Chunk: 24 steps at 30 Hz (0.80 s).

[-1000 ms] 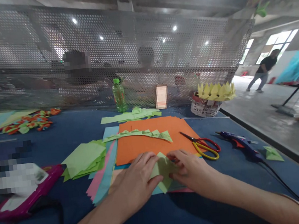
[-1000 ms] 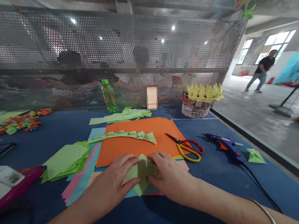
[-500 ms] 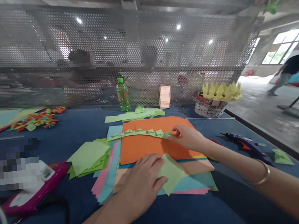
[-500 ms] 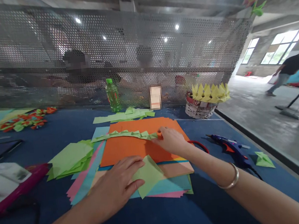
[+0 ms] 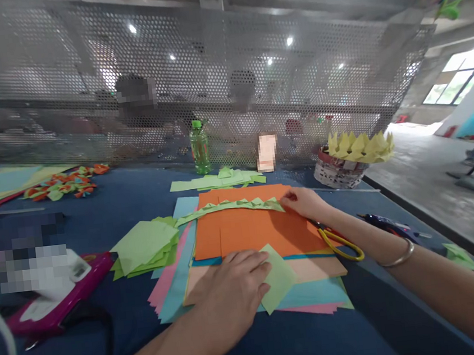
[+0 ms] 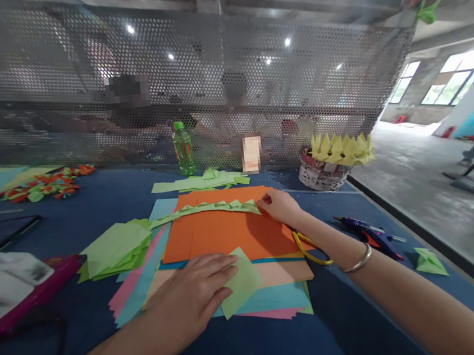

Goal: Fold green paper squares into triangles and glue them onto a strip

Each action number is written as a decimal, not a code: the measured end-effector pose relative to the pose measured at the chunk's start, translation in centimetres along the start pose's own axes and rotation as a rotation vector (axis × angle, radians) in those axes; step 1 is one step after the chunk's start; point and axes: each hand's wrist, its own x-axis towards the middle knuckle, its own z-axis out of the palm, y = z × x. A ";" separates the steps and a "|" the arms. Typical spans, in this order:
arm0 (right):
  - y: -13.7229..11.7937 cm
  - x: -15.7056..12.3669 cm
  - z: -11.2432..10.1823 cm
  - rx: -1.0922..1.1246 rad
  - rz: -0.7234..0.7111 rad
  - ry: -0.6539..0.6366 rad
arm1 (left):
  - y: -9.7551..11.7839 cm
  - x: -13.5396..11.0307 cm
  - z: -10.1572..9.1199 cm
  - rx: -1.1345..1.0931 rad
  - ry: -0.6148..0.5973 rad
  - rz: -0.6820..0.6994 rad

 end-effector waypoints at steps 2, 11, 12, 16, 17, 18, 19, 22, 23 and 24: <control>-0.2 0.4 0.2 0.019 -0.006 -0.013 | 0.3 0.1 0.0 0.015 0.007 0.006; -3.5 1.6 1.0 0.068 -0.050 -0.059 | -9.4 1.4 -6.8 0.310 0.295 -0.573; -3.7 1.5 1.0 0.068 -0.056 -0.065 | -10.8 1.3 -7.2 0.328 0.276 -0.628; -4.4 1.4 1.1 0.065 -0.067 -0.082 | -13.9 1.1 -6.2 0.333 0.159 -0.674; -4.5 1.3 1.1 0.068 -0.069 -0.080 | -14.2 1.2 -5.8 0.335 0.155 -0.670; -4.6 1.2 1.1 0.073 -0.072 -0.076 | -14.3 1.3 -5.4 0.339 0.159 -0.665; -4.7 1.1 1.1 0.079 -0.077 -0.068 | -14.3 1.4 -5.2 0.346 0.171 -0.660; -4.8 0.9 0.6 0.093 -0.090 -0.036 | -14.0 1.7 -5.1 0.382 0.241 -0.644; -4.8 0.8 0.2 0.096 -0.091 -0.026 | -13.8 1.8 -5.3 0.396 0.278 -0.637; -4.7 0.8 -0.2 0.098 -0.091 -0.017 | -13.5 1.9 -5.5 0.410 0.320 -0.626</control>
